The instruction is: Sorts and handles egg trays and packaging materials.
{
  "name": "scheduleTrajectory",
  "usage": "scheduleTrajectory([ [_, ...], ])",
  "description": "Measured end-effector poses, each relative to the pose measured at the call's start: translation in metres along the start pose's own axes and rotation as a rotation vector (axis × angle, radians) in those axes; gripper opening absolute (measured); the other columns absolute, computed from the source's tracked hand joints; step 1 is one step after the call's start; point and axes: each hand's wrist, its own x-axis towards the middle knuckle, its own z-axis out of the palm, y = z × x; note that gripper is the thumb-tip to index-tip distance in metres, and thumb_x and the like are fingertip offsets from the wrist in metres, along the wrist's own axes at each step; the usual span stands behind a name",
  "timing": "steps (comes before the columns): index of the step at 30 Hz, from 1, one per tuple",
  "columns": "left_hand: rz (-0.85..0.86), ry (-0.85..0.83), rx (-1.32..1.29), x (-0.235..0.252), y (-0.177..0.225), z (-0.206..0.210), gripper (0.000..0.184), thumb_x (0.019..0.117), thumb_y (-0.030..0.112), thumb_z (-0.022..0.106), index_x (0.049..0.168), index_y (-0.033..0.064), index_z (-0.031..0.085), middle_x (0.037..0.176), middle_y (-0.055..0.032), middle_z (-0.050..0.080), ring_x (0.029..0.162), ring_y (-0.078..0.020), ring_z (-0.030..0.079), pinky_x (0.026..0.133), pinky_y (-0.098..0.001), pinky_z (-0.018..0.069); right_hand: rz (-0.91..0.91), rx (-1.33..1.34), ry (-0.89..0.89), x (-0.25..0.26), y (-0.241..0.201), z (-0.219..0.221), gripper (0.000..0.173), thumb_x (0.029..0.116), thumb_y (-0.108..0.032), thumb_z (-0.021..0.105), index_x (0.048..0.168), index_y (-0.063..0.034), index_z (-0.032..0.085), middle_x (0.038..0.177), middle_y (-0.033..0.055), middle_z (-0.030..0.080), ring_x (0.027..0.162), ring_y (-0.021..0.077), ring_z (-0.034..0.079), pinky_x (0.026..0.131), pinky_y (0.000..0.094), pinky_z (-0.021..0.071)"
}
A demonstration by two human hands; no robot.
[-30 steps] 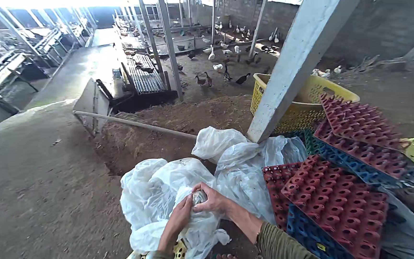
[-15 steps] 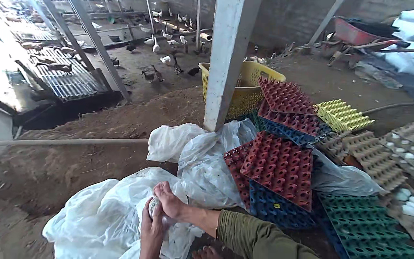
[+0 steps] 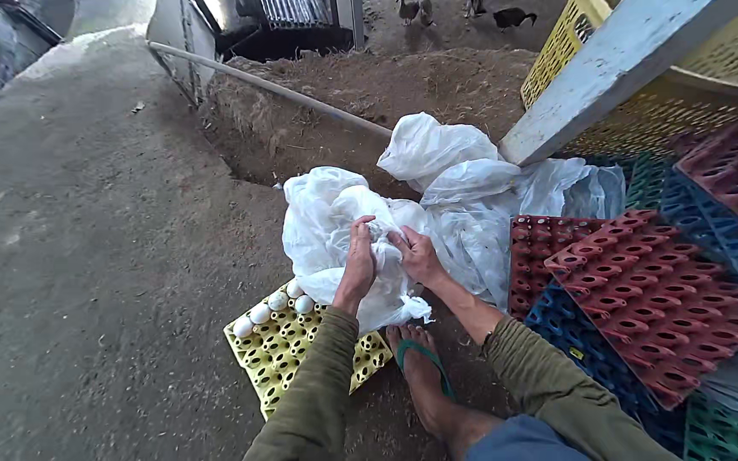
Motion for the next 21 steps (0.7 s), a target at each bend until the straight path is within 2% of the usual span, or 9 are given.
scheduleTrajectory([
  [3,0.04,-0.137,-0.02,-0.006,0.003,0.002,0.055,0.1063,0.021,0.047,0.157,0.0137,0.028,0.125,-0.0116,0.062,0.102,-0.0159,0.068,0.089,-0.0366,0.0586,0.125,0.039,0.05,0.005,-0.007,-0.001,0.03,0.1047,-0.02,0.058,0.086,0.0016,0.067,0.068,0.0037,0.059,0.065,0.009,0.056,0.068,0.032,0.0491],
  [7,0.098,-0.044,0.059,-0.008,0.011,0.01,0.053,0.0948,0.003,0.064,0.142,0.0059,0.041,0.115,-0.0113,0.065,0.095,-0.0149,0.069,0.085,-0.0338,0.0602,0.127,0.159,0.038,0.002,-0.011,0.002,0.024,0.1047,-0.01,0.051,0.108,0.003,0.07,0.092,0.0113,0.071,0.086,0.0144,0.068,0.083,0.036,0.0556],
  [9,0.105,0.037,0.129,-0.005,0.011,0.008,0.039,0.1014,0.014,0.057,0.138,0.0052,0.046,0.106,-0.0091,0.065,0.089,-0.0128,0.067,0.08,-0.0338,0.0583,-0.02,0.15,0.016,-0.003,-0.009,0.002,0.028,0.1037,-0.008,0.049,0.125,0.0043,0.061,0.116,0.0176,0.065,0.104,0.0212,0.066,0.093,0.0388,0.0551],
  [11,0.092,0.098,0.178,-0.002,0.008,0.002,0.037,0.1091,0.027,0.036,0.135,0.0051,0.051,0.1,-0.0065,0.065,0.086,-0.0109,0.064,0.077,-0.0337,0.0572,-0.185,0.147,-0.038,-0.009,-0.009,0.0,0.037,0.0992,-0.01,0.055,0.133,0.0039,0.059,0.128,0.0193,0.061,0.116,0.0229,0.062,0.101,0.0387,0.0529],
  [13,0.062,0.052,0.208,0.0,0.011,-0.007,0.049,0.1114,0.03,0.019,0.137,0.006,0.053,0.108,-0.0069,0.063,0.093,-0.0112,0.063,0.083,-0.034,0.0551,-0.306,0.132,-0.105,-0.012,-0.009,0.0,0.043,0.0972,-0.015,0.062,0.136,0.003,0.061,0.139,0.0201,0.056,0.129,0.0252,0.055,0.109,0.0399,0.0481],
  [15,0.026,-0.091,0.235,-0.002,0.017,-0.016,0.052,0.1111,0.034,0.019,0.149,0.0117,0.046,0.127,-0.0101,0.063,0.107,-0.0145,0.064,0.093,-0.0374,0.0547,-0.34,0.122,-0.172,-0.01,-0.005,-0.002,0.049,0.0969,-0.012,0.063,0.143,0.0024,0.057,0.15,0.0215,0.05,0.138,0.0265,0.05,0.115,0.0401,0.0447],
  [17,-0.035,-0.244,0.245,-0.006,0.023,-0.023,0.056,0.1106,0.04,0.027,0.163,0.0211,0.02,0.142,-0.0114,0.056,0.116,-0.0154,0.064,0.098,-0.039,0.0546,-0.354,0.152,-0.173,-0.007,-0.002,-0.003,0.045,0.0971,-0.007,0.061,0.141,0.0026,0.059,0.144,0.0201,0.057,0.133,0.0223,0.056,0.112,0.0357,0.047],
  [18,-0.058,-0.274,0.231,-0.008,0.025,-0.024,0.06,0.1102,0.04,0.032,0.164,0.0233,0.012,0.138,-0.011,0.059,0.111,-0.0142,0.066,0.095,-0.0377,0.0565,-0.358,0.193,-0.139,-0.007,-0.001,-0.001,0.04,0.0965,-0.005,0.061,0.136,0.0022,0.064,0.136,0.018,0.062,0.125,0.0188,0.06,0.107,0.0323,0.0503],
  [21,-0.039,-0.252,0.229,-0.014,0.025,-0.021,0.051,0.1101,0.037,0.033,0.155,0.012,0.03,0.118,-0.009,0.064,0.099,-0.0115,0.066,0.087,-0.0342,0.0574,-0.278,0.366,-0.03,-0.005,-0.004,0.008,0.025,0.0947,0.001,0.059,0.115,0.0018,0.074,0.11,0.0083,0.066,0.102,0.0082,0.063,0.091,0.0246,0.0546],
])
